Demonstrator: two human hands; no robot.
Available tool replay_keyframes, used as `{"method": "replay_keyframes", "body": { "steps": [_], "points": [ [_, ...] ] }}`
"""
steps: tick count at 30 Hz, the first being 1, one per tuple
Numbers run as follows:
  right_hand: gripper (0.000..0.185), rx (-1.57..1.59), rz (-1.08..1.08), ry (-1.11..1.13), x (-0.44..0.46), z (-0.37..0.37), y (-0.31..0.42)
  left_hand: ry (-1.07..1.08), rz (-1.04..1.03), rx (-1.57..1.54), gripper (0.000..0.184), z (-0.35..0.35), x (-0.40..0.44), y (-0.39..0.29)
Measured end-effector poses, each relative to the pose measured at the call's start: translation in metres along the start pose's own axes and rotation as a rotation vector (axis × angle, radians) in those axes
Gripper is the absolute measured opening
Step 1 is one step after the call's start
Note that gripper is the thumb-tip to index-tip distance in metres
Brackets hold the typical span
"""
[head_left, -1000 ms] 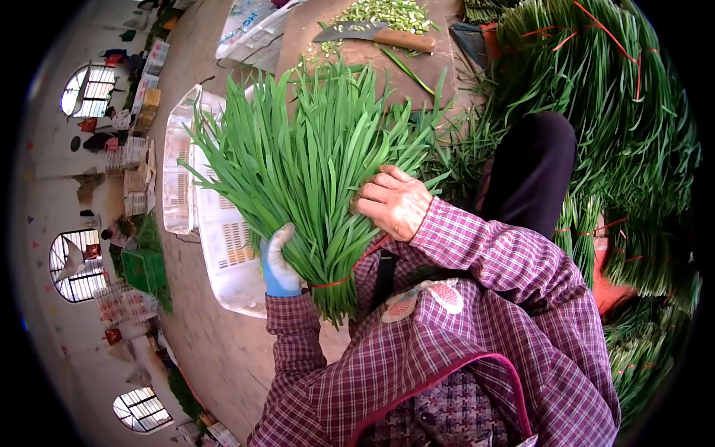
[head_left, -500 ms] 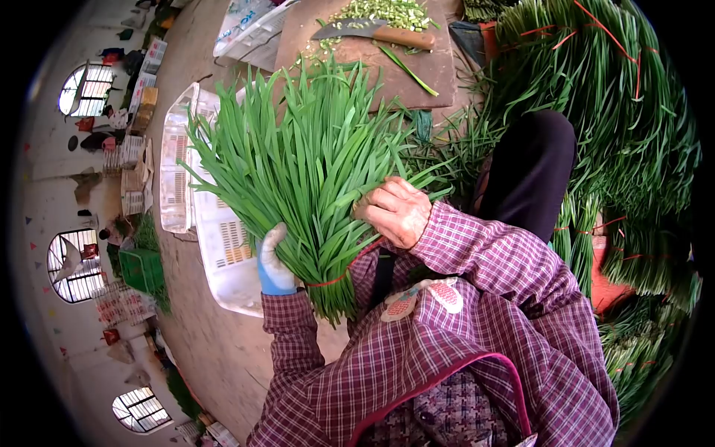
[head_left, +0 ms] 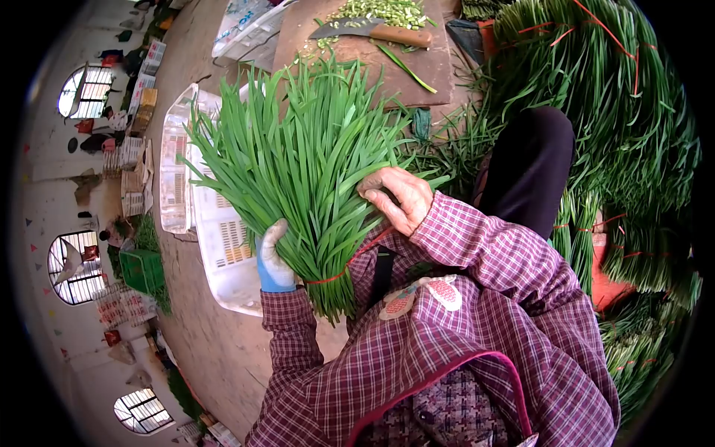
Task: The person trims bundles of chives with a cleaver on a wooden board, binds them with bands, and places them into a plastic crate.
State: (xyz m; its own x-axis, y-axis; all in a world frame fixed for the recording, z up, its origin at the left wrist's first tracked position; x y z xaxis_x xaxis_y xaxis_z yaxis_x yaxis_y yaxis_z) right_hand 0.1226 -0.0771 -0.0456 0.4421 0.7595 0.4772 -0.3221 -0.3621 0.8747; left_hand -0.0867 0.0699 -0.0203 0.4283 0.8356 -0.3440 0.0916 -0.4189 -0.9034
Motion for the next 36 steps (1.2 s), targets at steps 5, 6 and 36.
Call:
{"method": "replay_keyframes", "body": {
  "steps": [5,6,36],
  "points": [
    [0.022,-0.016,-0.432,0.026,0.009,0.000,-0.012,-0.007,0.021,0.001,0.040,0.006,0.003,0.003],
    [0.026,-0.036,-0.385,-0.007,0.011,0.000,-0.014,0.002,0.008,0.004,0.041,0.002,0.002,0.003],
    [0.026,0.577,-0.594,-0.506,0.026,0.058,-0.052,0.041,-0.069,0.134,0.043,0.003,0.001,-0.001]
  ]
}}
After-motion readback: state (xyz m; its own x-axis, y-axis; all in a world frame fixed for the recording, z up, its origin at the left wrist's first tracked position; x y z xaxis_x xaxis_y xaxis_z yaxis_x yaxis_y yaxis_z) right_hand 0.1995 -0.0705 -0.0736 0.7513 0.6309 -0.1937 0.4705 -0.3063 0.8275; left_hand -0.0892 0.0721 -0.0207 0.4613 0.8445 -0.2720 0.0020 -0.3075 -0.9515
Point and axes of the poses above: each hand's wrist, its own x-axis towards the middle knuckle, its own z-axis out of the back of the hand, y = z × x, the point moved 5 cm from there along x, towards the middle knuckle, and after that the axes turned 2 degrees about z, right-handed, at the moved point
